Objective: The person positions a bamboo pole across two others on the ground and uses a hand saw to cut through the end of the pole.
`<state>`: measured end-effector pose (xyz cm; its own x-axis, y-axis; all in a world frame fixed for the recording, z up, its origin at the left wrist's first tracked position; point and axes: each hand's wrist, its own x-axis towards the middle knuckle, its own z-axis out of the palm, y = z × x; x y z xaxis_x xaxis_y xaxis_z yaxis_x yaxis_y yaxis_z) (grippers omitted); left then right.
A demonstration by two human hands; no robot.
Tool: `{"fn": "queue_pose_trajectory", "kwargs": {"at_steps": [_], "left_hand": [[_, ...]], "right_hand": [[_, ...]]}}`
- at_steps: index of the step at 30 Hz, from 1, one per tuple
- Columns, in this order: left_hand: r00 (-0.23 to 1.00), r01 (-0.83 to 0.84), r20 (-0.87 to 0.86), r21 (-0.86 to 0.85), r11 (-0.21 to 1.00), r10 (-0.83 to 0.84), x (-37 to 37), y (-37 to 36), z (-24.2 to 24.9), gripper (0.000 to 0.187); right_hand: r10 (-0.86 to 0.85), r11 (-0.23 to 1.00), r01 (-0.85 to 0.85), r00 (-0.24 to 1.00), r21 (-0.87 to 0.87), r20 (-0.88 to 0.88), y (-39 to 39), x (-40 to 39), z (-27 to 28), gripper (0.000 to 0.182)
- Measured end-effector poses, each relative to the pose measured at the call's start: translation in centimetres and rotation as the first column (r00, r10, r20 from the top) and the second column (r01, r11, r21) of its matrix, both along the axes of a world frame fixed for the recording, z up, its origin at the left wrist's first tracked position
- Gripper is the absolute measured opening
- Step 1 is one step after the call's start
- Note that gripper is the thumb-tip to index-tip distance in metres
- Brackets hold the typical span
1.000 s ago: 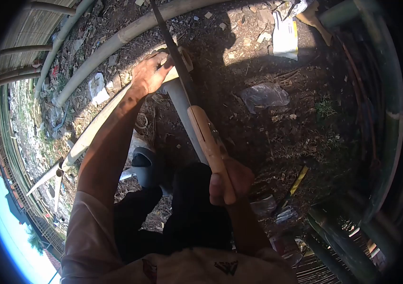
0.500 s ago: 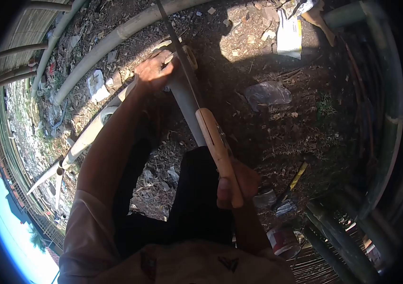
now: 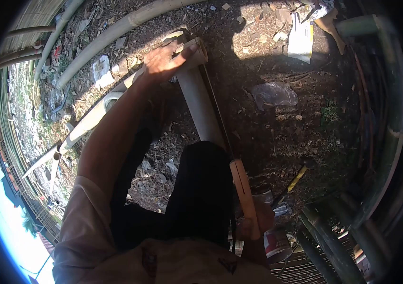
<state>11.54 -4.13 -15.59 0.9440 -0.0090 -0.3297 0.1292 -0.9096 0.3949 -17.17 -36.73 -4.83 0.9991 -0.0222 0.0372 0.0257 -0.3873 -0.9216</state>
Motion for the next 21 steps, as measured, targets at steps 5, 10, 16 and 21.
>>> {"fn": "queue_pose_trajectory", "kwargs": {"at_steps": [5, 10, 16, 21], "left_hand": [[0.997, -0.025, -0.069, -0.121, 0.992, 0.017, 0.4, 0.0, 0.6, 0.088], [0.998, 0.014, -0.059, 0.004, 1.0, -0.014, 0.6, 0.8, -1.5, 0.108], [0.988, 0.148, -0.079, 0.173, 0.974, -0.136, 1.4, 0.8, -3.3, 0.084], [0.995, 0.018, -0.096, 0.071, 0.997, -0.011, 0.9, 0.3, -0.4, 0.086]], "right_hand": [[0.031, 0.998, -0.028, 0.999, 0.062, -0.045, 2.4, 6.4, -3.3, 0.062], [-0.019, 0.995, 0.028, 0.995, 0.098, -0.098, 0.8, 2.9, -2.2, 0.065], [0.009, 0.991, -0.002, 0.998, 0.132, -0.058, 2.3, 6.9, -3.3, 0.06], [-0.075, 0.986, 0.101, 0.979, 0.133, -0.189, 1.4, 5.0, -3.3, 0.06]]}}
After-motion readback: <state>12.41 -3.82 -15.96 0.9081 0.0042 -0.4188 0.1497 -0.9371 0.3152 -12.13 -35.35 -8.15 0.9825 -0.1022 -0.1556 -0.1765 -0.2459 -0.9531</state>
